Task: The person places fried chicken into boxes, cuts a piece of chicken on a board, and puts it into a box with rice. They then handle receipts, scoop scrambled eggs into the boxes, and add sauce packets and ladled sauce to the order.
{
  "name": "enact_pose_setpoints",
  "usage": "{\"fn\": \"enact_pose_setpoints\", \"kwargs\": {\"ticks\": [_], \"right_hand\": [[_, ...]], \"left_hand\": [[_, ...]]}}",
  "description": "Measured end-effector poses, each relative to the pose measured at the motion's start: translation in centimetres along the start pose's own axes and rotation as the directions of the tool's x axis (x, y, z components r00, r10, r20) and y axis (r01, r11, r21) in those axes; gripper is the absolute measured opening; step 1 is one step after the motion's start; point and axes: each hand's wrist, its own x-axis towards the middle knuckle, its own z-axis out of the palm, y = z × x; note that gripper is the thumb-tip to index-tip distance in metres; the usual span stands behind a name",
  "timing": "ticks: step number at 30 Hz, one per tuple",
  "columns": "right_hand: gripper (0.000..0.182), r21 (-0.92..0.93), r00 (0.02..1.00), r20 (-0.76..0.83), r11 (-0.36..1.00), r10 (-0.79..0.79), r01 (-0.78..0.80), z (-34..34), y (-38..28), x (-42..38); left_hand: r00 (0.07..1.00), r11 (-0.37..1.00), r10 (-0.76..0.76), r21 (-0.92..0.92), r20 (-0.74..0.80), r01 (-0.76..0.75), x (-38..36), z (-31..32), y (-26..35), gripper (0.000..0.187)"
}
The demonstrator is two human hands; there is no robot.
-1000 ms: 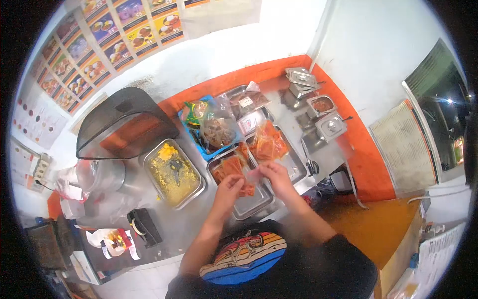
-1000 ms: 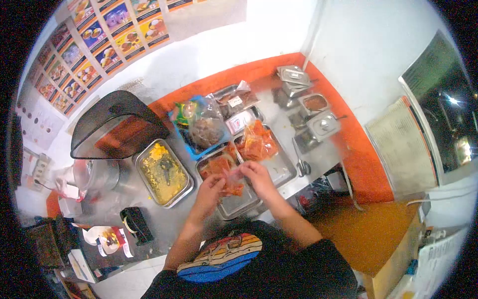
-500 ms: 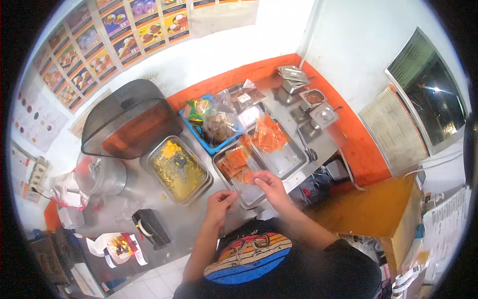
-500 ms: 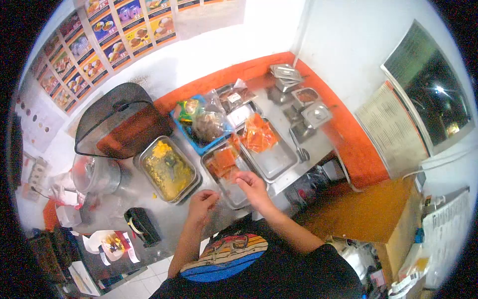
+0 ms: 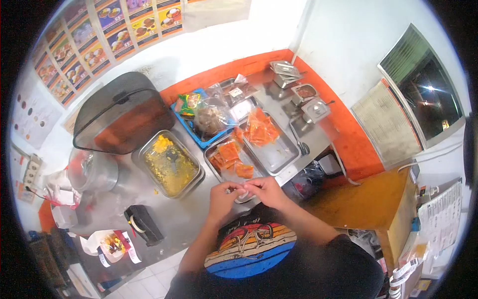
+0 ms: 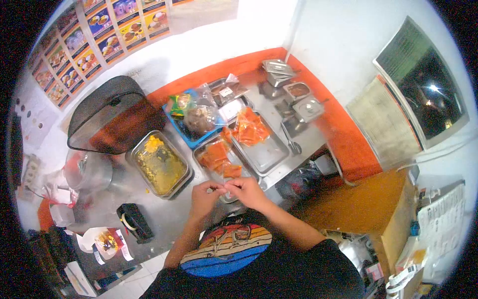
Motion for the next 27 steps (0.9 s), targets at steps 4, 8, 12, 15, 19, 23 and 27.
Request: {"fn": "enact_pose_setpoints", "kwargs": {"ticks": [4, 8, 12, 15, 19, 23, 27], "right_hand": [[0.016, -0.136, 0.998, 0.006, 0.988, -0.069, 0.069, -5.3, 1.4, 1.2], [0.013, -0.192, 0.991, -0.094, 0.979, -0.093, 0.074, -10.7, 3.7, 3.4], [0.017, -0.190, 0.960, -0.274, 0.982, -0.048, -0.005, -17.7, 6.5, 6.8], [0.017, -0.246, 0.921, -0.382, 0.969, -0.071, -0.027, -23.6, 10.7, 9.0], [0.036, 0.139, 0.942, -0.335, 0.990, 0.009, 0.039, -28.7, 12.4, 11.2], [0.039, 0.132, 0.872, -0.488, 0.991, 0.045, 0.023, -31.2, 11.6, 13.5], [0.028, 0.266, 0.919, -0.390, 0.962, 0.054, 0.056, -31.8, 11.7, 15.5]], "left_hand": [[0.994, 0.992, 0.096, 0.072, 0.045, -0.099, 2.7, 4.0, 0.6, 0.014], [0.952, 0.919, 0.303, 0.252, 0.037, -0.302, 7.2, 10.6, 0.7, 0.011], [0.802, 0.675, 0.597, 0.529, 0.017, -0.514, 12.7, 18.8, 0.1, 0.016], [0.782, 0.631, 0.624, 0.590, 0.001, -0.504, 16.8, 23.6, 1.2, 0.014], [0.879, 0.638, 0.441, 0.626, 0.181, -0.449, 20.1, 28.2, 1.4, 0.011], [0.805, 0.488, 0.438, 0.646, 0.401, -0.587, 21.8, 31.3, 0.5, 0.010], [0.888, 0.705, 0.456, 0.631, -0.056, -0.322, 25.1, 31.2, 0.0, 0.020]]}}
